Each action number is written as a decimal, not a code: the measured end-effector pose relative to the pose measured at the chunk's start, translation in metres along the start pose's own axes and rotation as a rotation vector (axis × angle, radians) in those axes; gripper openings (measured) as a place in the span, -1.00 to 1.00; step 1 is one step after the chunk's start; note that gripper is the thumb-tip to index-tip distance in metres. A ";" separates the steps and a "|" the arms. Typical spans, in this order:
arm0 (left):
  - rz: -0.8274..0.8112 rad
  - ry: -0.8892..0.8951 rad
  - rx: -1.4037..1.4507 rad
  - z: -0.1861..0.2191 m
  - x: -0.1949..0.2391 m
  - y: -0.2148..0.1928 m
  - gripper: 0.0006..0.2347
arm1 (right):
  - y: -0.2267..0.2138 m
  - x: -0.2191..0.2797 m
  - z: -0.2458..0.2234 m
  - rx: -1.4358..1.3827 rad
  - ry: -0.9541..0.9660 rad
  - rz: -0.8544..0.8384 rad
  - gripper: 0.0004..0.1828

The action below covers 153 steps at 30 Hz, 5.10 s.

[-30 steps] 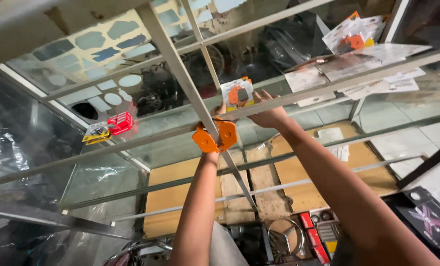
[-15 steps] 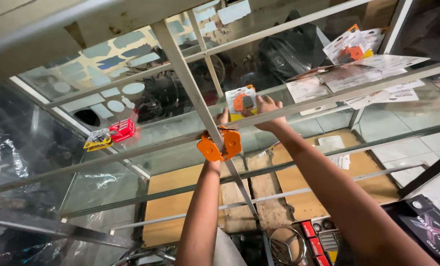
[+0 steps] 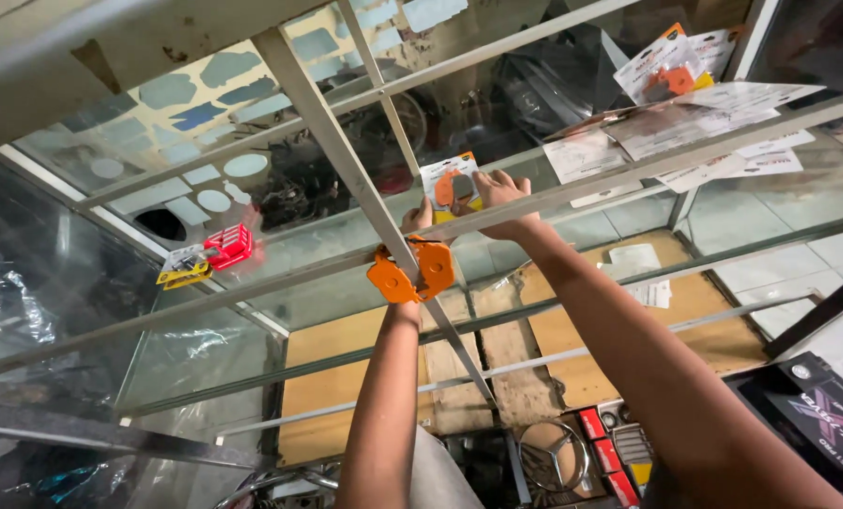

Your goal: The person organizes packaged automotive parts on the glass shelves of a display cabinet. They pick up various items, including orange brake pads and other boxed components, and arrange them neatly in rows on the shelves.

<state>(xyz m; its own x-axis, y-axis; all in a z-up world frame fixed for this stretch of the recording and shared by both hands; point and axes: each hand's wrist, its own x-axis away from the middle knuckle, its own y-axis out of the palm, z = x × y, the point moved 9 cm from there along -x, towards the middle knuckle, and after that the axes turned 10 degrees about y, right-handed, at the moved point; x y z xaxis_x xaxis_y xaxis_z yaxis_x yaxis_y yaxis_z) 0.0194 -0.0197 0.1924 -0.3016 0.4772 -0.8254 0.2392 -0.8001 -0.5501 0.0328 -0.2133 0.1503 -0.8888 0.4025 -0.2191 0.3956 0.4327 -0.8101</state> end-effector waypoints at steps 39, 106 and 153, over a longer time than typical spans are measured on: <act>0.027 -0.489 0.863 -0.084 0.048 0.068 -0.51 | -0.067 0.057 0.003 -0.055 -0.116 0.080 -0.30; 0.022 -0.293 0.487 -0.045 0.017 0.025 -0.52 | -0.086 0.002 0.038 0.358 0.239 -0.194 -0.06; 0.030 -0.155 0.208 0.033 -0.020 -0.037 -0.57 | -0.056 0.007 0.049 0.225 -0.098 0.039 -0.35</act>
<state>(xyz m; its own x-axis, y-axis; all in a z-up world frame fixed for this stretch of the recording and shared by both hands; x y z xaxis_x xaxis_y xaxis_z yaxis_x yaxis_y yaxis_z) -0.0136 -0.0114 0.2331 -0.4385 0.4035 -0.8031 0.0603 -0.8783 -0.4742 -0.0065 -0.2739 0.1675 -0.8964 0.3302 -0.2955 0.3784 0.2230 -0.8984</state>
